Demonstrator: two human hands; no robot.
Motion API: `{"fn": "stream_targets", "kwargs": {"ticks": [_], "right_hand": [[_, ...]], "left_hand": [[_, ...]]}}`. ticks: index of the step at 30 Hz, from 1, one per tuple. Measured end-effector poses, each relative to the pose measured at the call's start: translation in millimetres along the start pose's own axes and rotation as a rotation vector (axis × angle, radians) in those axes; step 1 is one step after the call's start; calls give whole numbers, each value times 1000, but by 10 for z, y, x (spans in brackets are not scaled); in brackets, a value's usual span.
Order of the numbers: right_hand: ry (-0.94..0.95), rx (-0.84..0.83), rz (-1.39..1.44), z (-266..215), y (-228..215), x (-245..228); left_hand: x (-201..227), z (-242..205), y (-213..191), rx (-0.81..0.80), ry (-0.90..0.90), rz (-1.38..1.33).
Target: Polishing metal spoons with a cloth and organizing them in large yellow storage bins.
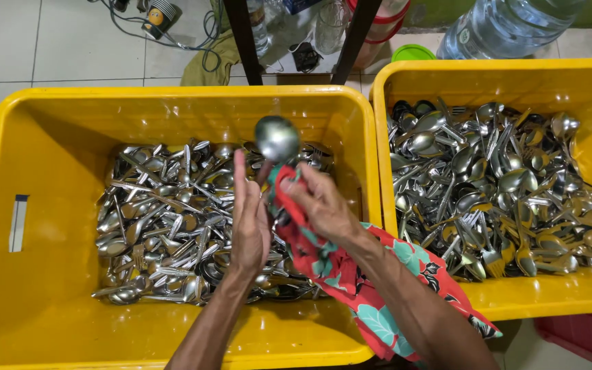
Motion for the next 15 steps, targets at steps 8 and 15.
{"fn": "stream_targets", "kwargs": {"ticks": [8,15], "right_hand": [[186,274,-165,208,-175,212],[139,151,-117,218,-301,351]], "left_hand": [[-741,-437,-42,-284,-290,430],[-379,-373,-127,-326,-554,804]]}}
Point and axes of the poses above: each hand's wrist, its own z-axis towards the middle knuckle, its own y-axis out of the palm, x = y × z, the point moved 2 cm from there along z, towards the middle knuckle, and after that the axes turned 12 degrees about -z, right-handed, at the moved point
